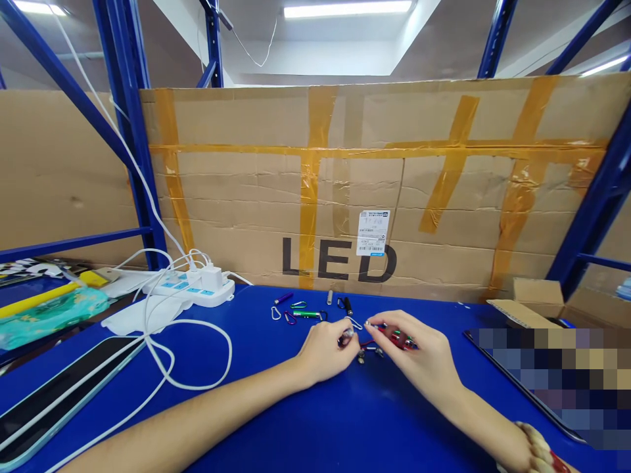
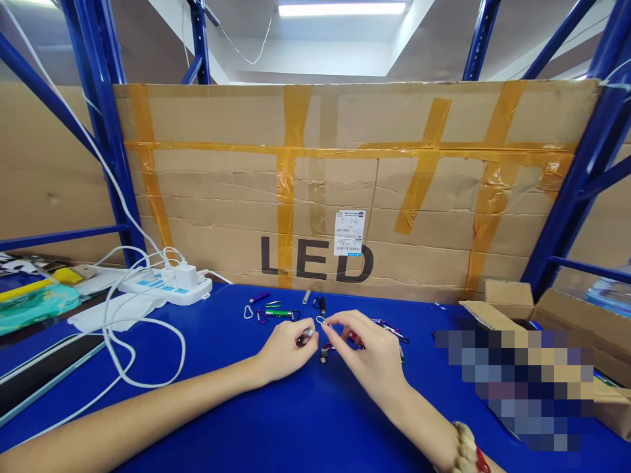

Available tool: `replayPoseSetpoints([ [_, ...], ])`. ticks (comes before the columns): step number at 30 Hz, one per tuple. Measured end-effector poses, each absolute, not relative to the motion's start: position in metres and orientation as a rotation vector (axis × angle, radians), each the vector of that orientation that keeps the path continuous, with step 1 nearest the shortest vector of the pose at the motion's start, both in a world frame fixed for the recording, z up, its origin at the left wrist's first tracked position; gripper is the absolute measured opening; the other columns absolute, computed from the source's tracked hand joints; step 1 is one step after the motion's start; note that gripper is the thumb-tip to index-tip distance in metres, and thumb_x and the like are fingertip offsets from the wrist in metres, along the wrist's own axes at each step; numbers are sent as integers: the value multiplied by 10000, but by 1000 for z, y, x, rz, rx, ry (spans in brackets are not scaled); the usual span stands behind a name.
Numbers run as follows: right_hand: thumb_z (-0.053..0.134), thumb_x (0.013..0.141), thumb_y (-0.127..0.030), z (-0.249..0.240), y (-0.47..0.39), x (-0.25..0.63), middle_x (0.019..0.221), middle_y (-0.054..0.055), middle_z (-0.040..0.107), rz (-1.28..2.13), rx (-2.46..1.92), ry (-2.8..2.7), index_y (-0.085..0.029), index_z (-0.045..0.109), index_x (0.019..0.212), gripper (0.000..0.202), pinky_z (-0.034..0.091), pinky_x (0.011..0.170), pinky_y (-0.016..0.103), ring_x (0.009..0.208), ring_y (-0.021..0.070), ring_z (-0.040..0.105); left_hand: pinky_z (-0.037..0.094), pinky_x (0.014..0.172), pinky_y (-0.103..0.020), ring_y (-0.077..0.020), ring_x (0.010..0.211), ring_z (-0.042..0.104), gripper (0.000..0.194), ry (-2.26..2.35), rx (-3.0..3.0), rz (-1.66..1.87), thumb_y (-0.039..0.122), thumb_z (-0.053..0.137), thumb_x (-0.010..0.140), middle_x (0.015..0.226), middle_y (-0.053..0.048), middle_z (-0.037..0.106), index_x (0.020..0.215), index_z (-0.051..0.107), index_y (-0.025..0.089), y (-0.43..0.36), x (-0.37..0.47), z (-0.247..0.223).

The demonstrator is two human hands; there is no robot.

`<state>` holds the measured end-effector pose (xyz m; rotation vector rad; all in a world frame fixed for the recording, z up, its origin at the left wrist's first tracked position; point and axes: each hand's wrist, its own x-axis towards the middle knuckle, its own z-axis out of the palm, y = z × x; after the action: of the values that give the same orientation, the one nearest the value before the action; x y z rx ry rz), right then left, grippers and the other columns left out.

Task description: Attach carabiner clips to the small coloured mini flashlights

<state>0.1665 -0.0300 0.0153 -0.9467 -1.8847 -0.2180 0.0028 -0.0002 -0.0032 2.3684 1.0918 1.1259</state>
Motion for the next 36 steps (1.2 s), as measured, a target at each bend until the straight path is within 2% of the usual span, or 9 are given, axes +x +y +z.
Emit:
replayPoseSetpoints([
  [4, 520, 827, -264, 13, -35, 163, 807, 25, 673, -264, -811, -2083, -197, 633, 836, 131, 501, 611, 212, 632, 111, 610, 259, 469, -192, -92, 459, 414, 132, 1063, 2430, 1040, 193, 484, 709, 499, 55, 428, 583, 445, 186, -2, 2, -5],
  [6, 503, 833, -279, 12, -35, 163, 819, 26, 681, -270, -832, -2117, -213, 641, 842, 153, 509, 586, 210, 679, 129, 633, 273, 465, -188, -98, 466, 437, 129, 1100, 2434, 1029, 201, 491, 712, 500, 51, 448, 586, 461, 188, -2, 2, -6],
  [8, 492, 833, -312, 12, -33, 164, 819, 23, 687, -268, -843, -2114, -227, 654, 829, 183, 526, 628, 231, 717, 148, 645, 289, 463, -185, -104, 469, 458, 122, 1128, 2450, 1005, 220, 517, 711, 506, 49, 473, 598, 484, 190, -2, 1, -7],
  [17, 485, 835, -323, 7, -28, 165, 867, 38, 672, -212, -775, -2136, -236, 676, 850, 211, 530, 576, 212, 718, 151, 647, 329, 492, -172, -97, 504, 479, 77, 1084, 2454, 943, 208, 521, 717, 536, 53, 490, 644, 502, 193, -5, 0, -4],
  [22, 436, 862, -357, 12, -28, 166, 891, 43, 644, -196, -918, -2168, -225, 655, 850, 256, 451, 450, 181, 609, 106, 602, 304, 491, -179, -86, 493, 427, 109, 1074, 2381, 1039, 215, 483, 743, 548, 55, 458, 638, 479, 185, -2, 1, -5],
  [27, 432, 862, -365, 20, -27, 172, 863, 20, 637, -249, -1073, -2229, -223, 638, 855, 250, 424, 480, 184, 505, 71, 549, 279, 509, -193, -83, 499, 360, 176, 1205, 2141, 1247, 219, 398, 806, 544, 65, 383, 635, 379, 186, 6, 1, -5],
  [31, 483, 842, -343, 18, -26, 173, 845, 0, 636, -223, -1096, -2494, -249, 653, 896, 201, 422, 508, 202, 540, 95, 572, 283, 533, -202, -87, 526, 359, 159, 1181, 2083, 1310, 212, 356, 833, 583, 65, 365, 676, 336, 195, 8, 1, -4],
  [36, 507, 830, -303, 14, -28, 170, 895, 7, 631, -184, -1180, -2523, -258, 627, 1005, 217, 424, 523, 210, 627, 123, 606, 328, 575, -211, -94, 554, 398, 51, 1109, 2117, 1251, 187, 374, 816, 646, 60, 405, 779, 345, 208, 5, 2, -5],
])
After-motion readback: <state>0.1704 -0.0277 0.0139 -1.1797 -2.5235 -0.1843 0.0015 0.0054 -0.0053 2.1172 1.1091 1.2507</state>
